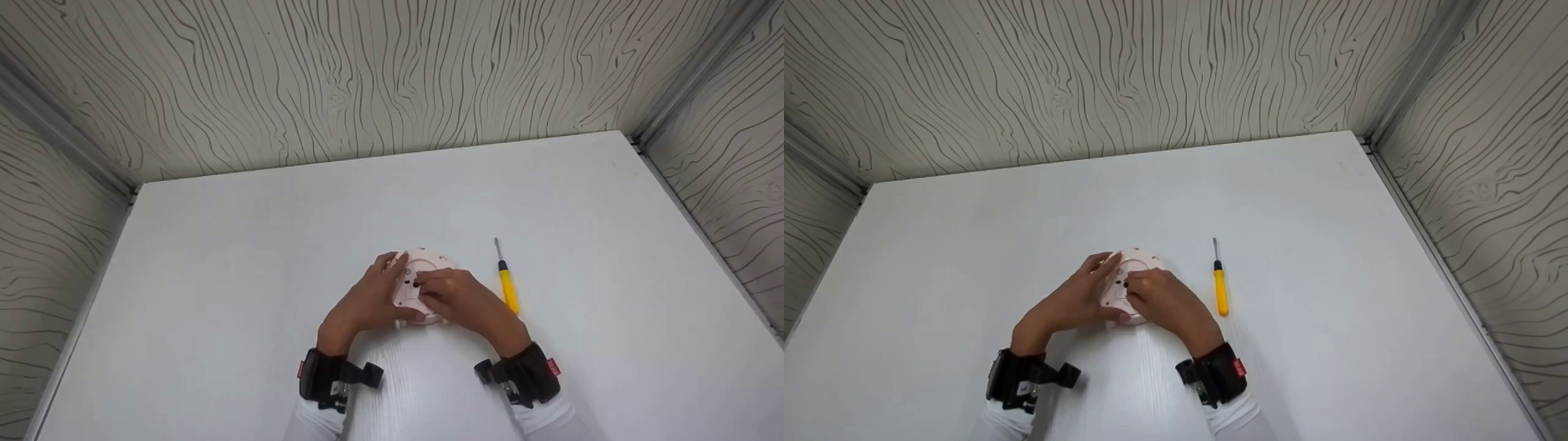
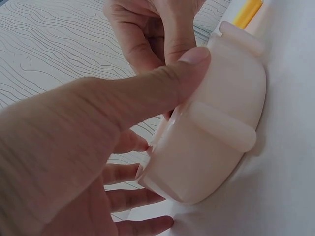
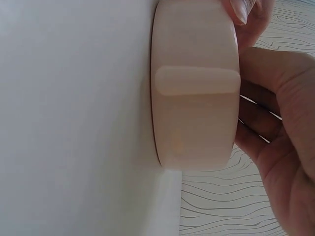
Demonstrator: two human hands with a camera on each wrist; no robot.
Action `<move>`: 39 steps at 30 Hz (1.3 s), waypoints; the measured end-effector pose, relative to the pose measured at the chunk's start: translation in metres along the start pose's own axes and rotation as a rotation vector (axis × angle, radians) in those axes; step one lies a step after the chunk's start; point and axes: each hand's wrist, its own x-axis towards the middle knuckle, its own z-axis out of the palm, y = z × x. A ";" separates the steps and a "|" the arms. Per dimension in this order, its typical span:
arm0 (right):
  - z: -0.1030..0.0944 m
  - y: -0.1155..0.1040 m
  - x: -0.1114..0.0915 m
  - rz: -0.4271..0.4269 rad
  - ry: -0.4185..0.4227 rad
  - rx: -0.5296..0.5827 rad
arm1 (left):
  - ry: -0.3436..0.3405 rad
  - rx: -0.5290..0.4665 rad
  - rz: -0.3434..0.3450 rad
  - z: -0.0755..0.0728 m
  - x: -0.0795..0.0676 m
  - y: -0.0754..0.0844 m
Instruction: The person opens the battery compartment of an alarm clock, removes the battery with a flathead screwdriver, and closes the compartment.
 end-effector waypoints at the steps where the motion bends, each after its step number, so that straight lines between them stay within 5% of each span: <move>1: 0.000 0.000 0.000 -0.005 0.002 0.002 | 0.001 -0.003 0.001 0.000 0.000 0.000; 39: -0.001 -0.008 -0.001 0.020 -0.051 -0.156 | 0.019 -0.018 -0.011 -0.001 0.000 0.002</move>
